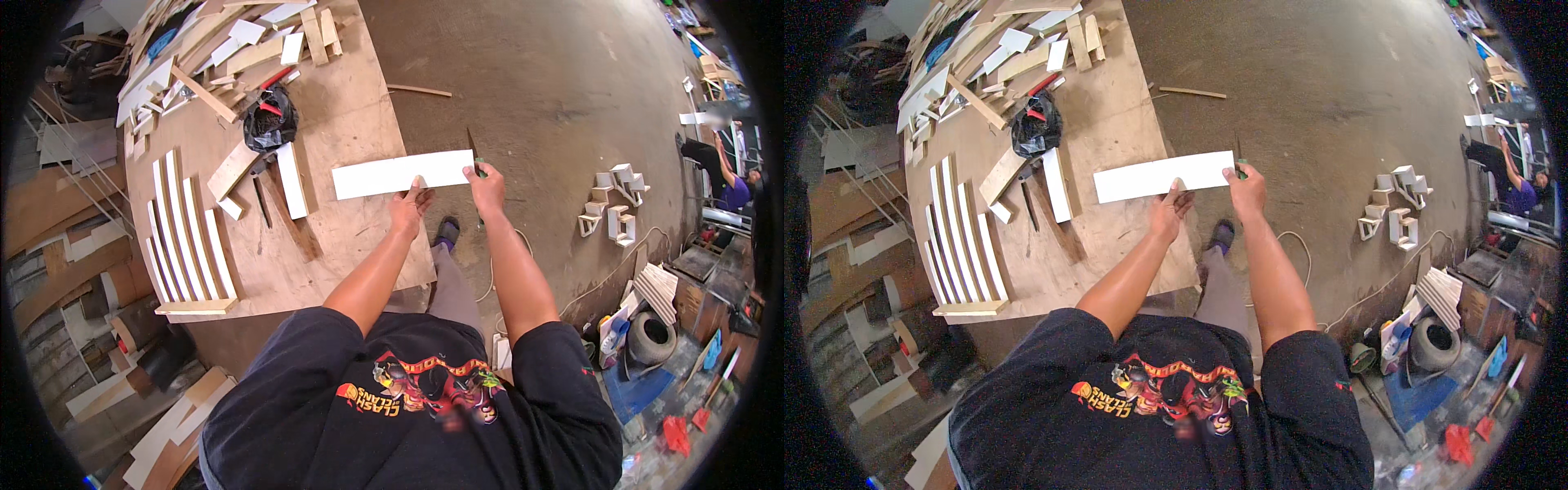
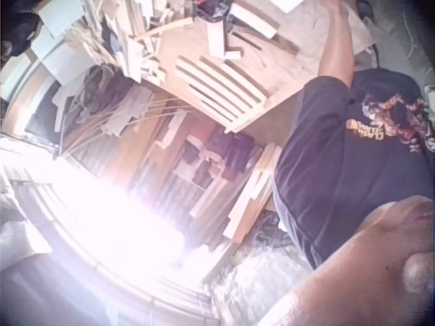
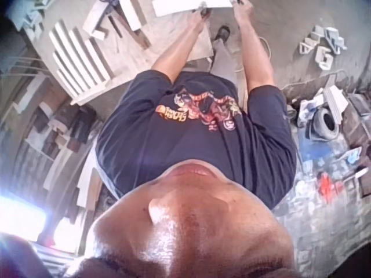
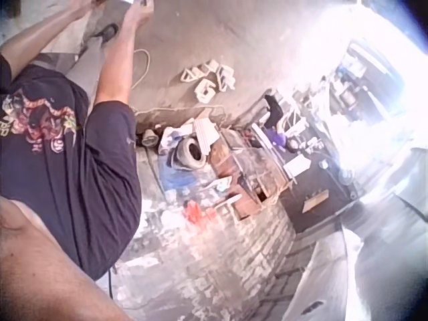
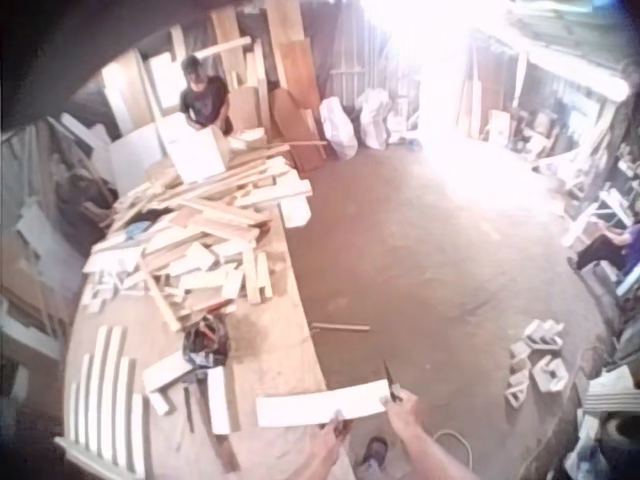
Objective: The person hammers a nail into a piece of wood, aligns several white boards on a wooden base, and then marks a white board with a pencil and cuts it with a hand saw.
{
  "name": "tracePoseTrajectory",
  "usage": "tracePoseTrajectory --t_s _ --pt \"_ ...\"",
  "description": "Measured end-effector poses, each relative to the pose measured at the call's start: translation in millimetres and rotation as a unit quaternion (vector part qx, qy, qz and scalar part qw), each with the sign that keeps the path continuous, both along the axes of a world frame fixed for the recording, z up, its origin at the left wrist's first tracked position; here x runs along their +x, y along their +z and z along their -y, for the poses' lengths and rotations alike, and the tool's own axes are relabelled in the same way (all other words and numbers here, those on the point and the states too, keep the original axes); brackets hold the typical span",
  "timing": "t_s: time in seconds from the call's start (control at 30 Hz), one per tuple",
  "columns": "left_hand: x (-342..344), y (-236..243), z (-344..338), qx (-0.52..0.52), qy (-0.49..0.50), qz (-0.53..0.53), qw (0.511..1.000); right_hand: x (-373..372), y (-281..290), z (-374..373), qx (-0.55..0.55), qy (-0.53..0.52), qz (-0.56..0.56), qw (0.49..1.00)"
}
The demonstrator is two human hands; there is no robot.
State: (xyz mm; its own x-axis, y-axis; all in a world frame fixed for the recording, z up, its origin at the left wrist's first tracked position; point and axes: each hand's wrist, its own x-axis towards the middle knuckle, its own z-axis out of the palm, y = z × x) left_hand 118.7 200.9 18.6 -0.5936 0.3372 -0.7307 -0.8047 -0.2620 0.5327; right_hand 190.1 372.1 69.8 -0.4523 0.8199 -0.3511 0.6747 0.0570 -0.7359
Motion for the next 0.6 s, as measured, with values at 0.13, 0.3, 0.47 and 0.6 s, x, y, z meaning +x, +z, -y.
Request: tracePoseTrajectory --t_s 0.13,0.3,0.47,0.6 --pt "-22 31 -4 -0.174 -0.171 0.006 0.97 -4 -39 -36 -0.044 0.02 -0.033 0.998" --pt "-51 64 10 -0.377 -0.238 -0.208 0.871 -11 -70 -69 -0.06 0.017 -0.046 0.997" --pt "-109 45 17 -0.579 -0.18 -0.5 0.619 -15 -73 -83 -0.065 0.052 -0.049 0.995" --pt "-144 12 4 -0.627 -0.219 -0.494 0.561 -15 -78 -94 -0.049 0.055 -0.02 0.997"
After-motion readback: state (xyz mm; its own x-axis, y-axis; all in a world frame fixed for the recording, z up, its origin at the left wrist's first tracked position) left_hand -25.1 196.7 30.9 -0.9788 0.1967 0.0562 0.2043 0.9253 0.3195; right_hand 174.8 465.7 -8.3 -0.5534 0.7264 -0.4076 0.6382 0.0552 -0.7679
